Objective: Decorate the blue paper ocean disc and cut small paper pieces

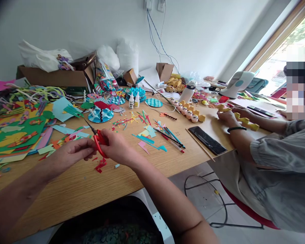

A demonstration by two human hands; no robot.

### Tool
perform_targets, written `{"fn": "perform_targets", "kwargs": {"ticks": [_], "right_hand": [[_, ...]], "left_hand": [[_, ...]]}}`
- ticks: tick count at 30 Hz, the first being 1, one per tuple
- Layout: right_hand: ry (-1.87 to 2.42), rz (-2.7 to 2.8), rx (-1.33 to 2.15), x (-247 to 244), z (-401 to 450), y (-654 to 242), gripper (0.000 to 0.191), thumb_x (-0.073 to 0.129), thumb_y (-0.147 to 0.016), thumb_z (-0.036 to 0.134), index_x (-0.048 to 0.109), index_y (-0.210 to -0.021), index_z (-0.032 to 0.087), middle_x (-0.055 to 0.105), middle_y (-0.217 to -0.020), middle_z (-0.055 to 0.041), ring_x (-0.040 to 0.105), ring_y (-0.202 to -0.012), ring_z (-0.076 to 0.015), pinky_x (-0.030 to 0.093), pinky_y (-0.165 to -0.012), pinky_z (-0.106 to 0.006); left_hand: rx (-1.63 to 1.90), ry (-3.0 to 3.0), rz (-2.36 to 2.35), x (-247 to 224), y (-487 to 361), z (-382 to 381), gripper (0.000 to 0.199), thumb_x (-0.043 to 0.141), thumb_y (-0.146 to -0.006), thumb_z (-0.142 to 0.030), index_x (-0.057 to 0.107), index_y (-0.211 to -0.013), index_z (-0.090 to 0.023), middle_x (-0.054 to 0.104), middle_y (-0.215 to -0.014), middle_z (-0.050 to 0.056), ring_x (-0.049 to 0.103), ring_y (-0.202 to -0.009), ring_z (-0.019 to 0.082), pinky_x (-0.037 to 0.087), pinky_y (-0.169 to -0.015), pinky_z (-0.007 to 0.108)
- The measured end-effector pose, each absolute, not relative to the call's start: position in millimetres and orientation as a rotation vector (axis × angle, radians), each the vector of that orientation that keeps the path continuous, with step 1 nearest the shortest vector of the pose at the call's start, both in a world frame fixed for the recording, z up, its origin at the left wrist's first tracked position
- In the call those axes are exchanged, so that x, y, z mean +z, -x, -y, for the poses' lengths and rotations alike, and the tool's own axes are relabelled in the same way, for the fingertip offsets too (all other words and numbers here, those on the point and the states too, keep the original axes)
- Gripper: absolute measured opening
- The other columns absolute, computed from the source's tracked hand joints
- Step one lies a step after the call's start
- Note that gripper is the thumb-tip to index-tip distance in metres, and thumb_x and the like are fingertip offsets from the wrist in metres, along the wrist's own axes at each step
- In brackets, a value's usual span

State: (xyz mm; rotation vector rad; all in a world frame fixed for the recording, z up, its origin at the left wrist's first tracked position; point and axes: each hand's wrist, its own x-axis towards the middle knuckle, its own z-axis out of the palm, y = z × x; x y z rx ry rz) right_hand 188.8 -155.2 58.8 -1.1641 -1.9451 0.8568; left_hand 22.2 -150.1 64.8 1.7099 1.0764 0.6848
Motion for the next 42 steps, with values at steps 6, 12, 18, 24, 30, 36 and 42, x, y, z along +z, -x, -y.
{"fn": "perform_targets", "kwargs": {"ticks": [6, 12, 18, 24, 30, 36, 42], "right_hand": [[1.193, 2.028, 0.784, 64, 146, -189, 0.01, 0.055, -0.076, 0.017, 0.045, -0.072, 0.019, 0.044, -0.061, 0.0064, 0.037, -0.054, -0.0068, 0.026, -0.05, -0.021], [1.137, 1.579, 1.015, 49, 143, -190, 0.012, 0.058, -0.071, 0.018, 0.046, -0.071, 0.019, 0.048, -0.064, 0.0053, 0.045, -0.059, -0.0086, 0.035, -0.054, -0.021], [1.098, 1.466, 1.107, 45, 145, -185, 0.014, 0.062, -0.07, 0.022, 0.05, -0.076, 0.019, 0.05, -0.067, 0.0046, 0.043, -0.057, -0.0084, 0.034, -0.05, -0.02], [1.111, 1.531, 1.056, 42, 144, -184, 0.012, 0.054, -0.069, 0.011, 0.045, -0.073, 0.019, 0.043, -0.062, 0.0065, 0.044, -0.059, -0.0083, 0.035, -0.054, -0.02], [1.16, 1.821, 0.875, 51, 150, -182, 0.012, 0.055, -0.075, 0.02, 0.044, -0.071, 0.019, 0.045, -0.063, 0.0048, 0.04, -0.057, -0.0088, 0.031, -0.053, -0.022], [1.171, 1.922, 0.767, 56, 158, -173, 0.013, 0.055, -0.079, 0.022, 0.044, -0.073, 0.02, 0.046, -0.064, 0.0046, 0.039, -0.057, -0.0085, 0.028, -0.052, -0.021], [1.233, 1.919, 0.74, 49, 177, -175, 0.028, 0.056, -0.081, 0.039, 0.041, -0.067, 0.02, 0.043, -0.06, 0.0045, 0.039, -0.055, -0.0089, 0.028, -0.053, -0.022]], "left_hand": [[0.658, -1.816, -1.089, 60, -18, 137, 0.016, 0.057, -0.069, -0.035, 0.063, -0.07, -0.02, 0.059, -0.066, 0.0, 0.049, -0.061, 0.015, 0.038, -0.054, 0.026], [0.917, -1.606, -1.138, 56, -24, 136, 0.016, 0.058, -0.071, -0.034, 0.058, -0.065, -0.02, 0.052, -0.059, -0.003, 0.048, -0.057, 0.013, 0.04, -0.054, 0.024], [0.946, -1.594, -1.098, 56, -30, 136, 0.016, 0.058, -0.073, -0.034, 0.058, -0.065, -0.02, 0.053, -0.058, -0.003, 0.048, -0.057, 0.013, 0.04, -0.055, 0.024], [0.908, -1.625, -1.119, 54, -31, 140, 0.017, 0.058, -0.073, -0.035, 0.059, -0.063, -0.021, 0.053, -0.056, -0.002, 0.047, -0.056, 0.013, 0.039, -0.053, 0.024], [0.809, -1.719, -1.098, 56, -21, 145, 0.015, 0.06, -0.071, -0.036, 0.063, -0.068, -0.022, 0.061, -0.064, 0.001, 0.055, -0.064, 0.018, 0.043, -0.057, 0.027], [0.863, -1.758, -1.148, 52, -7, 153, 0.015, 0.06, -0.073, -0.035, 0.064, -0.068, -0.022, 0.06, -0.064, 0.0, 0.055, -0.065, 0.017, 0.042, -0.059, 0.026], [1.227, -1.254, -1.085, 46, -10, 172, 0.011, 0.064, -0.073, -0.031, 0.063, -0.072, -0.02, 0.06, -0.064, -0.003, 0.054, -0.062, 0.011, 0.044, -0.059, 0.022]]}}
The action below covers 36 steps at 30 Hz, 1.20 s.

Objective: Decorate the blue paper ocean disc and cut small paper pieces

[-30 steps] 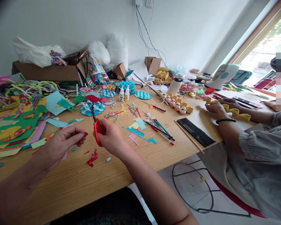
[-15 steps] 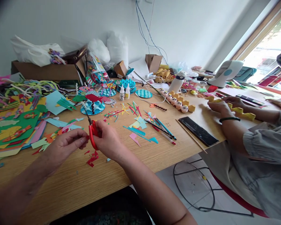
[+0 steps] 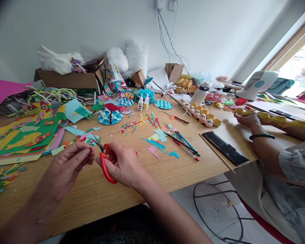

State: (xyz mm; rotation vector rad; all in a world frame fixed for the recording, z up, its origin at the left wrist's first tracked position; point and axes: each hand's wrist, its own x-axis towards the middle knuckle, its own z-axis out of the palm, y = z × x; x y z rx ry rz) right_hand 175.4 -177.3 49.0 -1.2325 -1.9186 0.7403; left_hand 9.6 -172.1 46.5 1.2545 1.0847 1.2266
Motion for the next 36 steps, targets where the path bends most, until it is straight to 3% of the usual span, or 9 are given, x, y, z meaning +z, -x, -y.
{"fn": "perform_targets", "kwargs": {"ticks": [10, 36], "right_hand": [[1.36, 2.051, 0.602, 40, 186, -177, 0.033, 0.054, -0.082, 0.045, 0.045, -0.066, 0.019, 0.047, -0.057, 0.0029, 0.038, -0.052, -0.0089, 0.025, -0.051, -0.021], [1.352, 2.116, 0.489, 34, 185, -182, 0.025, 0.057, -0.081, 0.037, 0.049, -0.066, 0.018, 0.046, -0.055, 0.0028, 0.036, -0.052, -0.0091, 0.023, -0.052, -0.022]], "left_hand": [[1.288, -1.023, -0.961, 45, -20, 174, 0.008, 0.066, -0.073, -0.028, 0.064, -0.076, -0.02, 0.065, -0.071, -0.003, 0.06, -0.065, 0.011, 0.05, -0.061, 0.023], [1.215, -1.074, -0.95, 44, -18, 176, 0.009, 0.067, -0.074, -0.029, 0.067, -0.077, -0.02, 0.066, -0.072, -0.002, 0.06, -0.069, 0.011, 0.051, -0.066, 0.022]]}}
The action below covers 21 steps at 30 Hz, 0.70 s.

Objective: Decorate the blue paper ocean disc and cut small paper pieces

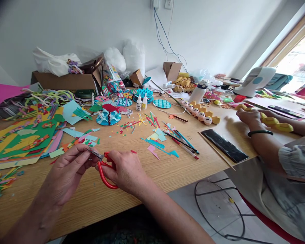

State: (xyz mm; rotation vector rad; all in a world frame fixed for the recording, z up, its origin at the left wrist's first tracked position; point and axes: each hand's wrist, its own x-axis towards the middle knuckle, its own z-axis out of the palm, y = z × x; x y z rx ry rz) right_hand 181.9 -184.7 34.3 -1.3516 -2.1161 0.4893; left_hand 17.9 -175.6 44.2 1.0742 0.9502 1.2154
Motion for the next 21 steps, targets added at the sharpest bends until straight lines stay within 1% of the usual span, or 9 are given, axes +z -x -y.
{"fn": "perform_targets", "kwargs": {"ticks": [8, 21], "right_hand": [[1.339, 2.105, 0.513, 33.8, 185.1, -182.2, 0.028, 0.058, -0.081, 0.036, 0.045, -0.064, 0.018, 0.041, -0.053, 0.005, 0.03, -0.05, -0.0072, 0.022, -0.052, -0.022], [1.34, 2.083, 0.579, 35.3, 187.0, -183.7, 0.03, 0.059, -0.081, 0.034, 0.042, -0.063, 0.018, 0.04, -0.052, 0.0059, 0.029, -0.048, -0.006, 0.021, -0.052, -0.021]], "left_hand": [[1.19, -1.104, -0.955, 41.7, -15.8, 173.5, 0.009, 0.067, -0.075, -0.029, 0.067, -0.078, -0.021, 0.066, -0.071, -0.003, 0.06, -0.068, 0.009, 0.051, -0.066, 0.019], [1.201, -1.124, -0.98, 41.6, -14.5, 175.0, 0.008, 0.066, -0.075, -0.028, 0.066, -0.077, -0.021, 0.064, -0.07, -0.003, 0.06, -0.067, 0.009, 0.052, -0.064, 0.019]]}}
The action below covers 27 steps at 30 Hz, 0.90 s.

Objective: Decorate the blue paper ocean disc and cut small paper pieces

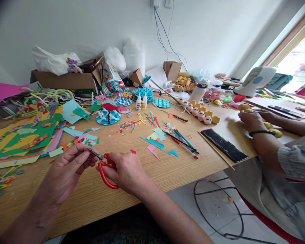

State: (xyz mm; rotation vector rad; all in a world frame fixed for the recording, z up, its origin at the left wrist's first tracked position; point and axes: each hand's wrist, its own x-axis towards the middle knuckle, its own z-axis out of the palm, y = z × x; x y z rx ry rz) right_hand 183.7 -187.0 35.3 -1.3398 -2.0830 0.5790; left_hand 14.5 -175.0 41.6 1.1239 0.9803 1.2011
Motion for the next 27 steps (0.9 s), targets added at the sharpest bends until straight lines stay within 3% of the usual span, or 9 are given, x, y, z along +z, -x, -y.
{"fn": "perform_targets", "kwargs": {"ticks": [11, 17, 22, 27], "right_hand": [[1.317, 2.085, 0.623, 33, 187, -185, 0.031, 0.059, -0.082, 0.036, 0.043, -0.062, 0.017, 0.038, -0.051, 0.0065, 0.029, -0.048, -0.0057, 0.021, -0.051, -0.022], [1.24, 1.988, 0.967, 42, 186, -187, 0.026, 0.06, -0.08, 0.04, 0.052, -0.07, 0.017, 0.048, -0.059, 0.0048, 0.039, -0.053, -0.0073, 0.027, -0.049, -0.02], [1.199, 1.841, 1.051, 56, 175, -182, 0.018, 0.066, -0.074, 0.03, 0.053, -0.078, 0.017, 0.054, -0.069, 0.0034, 0.045, -0.06, -0.0084, 0.034, -0.053, -0.02], [1.135, 1.964, 0.979, 64, 163, -175, 0.009, 0.059, -0.076, 0.02, 0.05, -0.076, 0.018, 0.055, -0.07, 0.0032, 0.047, -0.06, -0.0081, 0.035, -0.055, -0.02]], "left_hand": [[1.2, -1.119, -0.989, 43, -14, 174, 0.009, 0.067, -0.074, -0.029, 0.064, -0.076, -0.021, 0.064, -0.069, -0.005, 0.059, -0.064, 0.008, 0.05, -0.063, 0.018], [1.127, -1.223, -1.072, 45, -5, 174, 0.012, 0.066, -0.073, -0.031, 0.062, -0.072, -0.02, 0.063, -0.065, -0.004, 0.057, -0.062, 0.009, 0.048, -0.06, 0.019], [0.986, -1.422, -1.146, 48, -4, 171, 0.012, 0.062, -0.072, -0.03, 0.059, -0.067, -0.019, 0.058, -0.056, -0.004, 0.053, -0.055, 0.01, 0.043, -0.053, 0.021], [0.832, -1.632, -1.122, 51, -2, 168, 0.015, 0.059, -0.072, -0.033, 0.059, -0.067, -0.019, 0.056, -0.06, -0.003, 0.049, -0.056, 0.012, 0.04, -0.051, 0.023]]}}
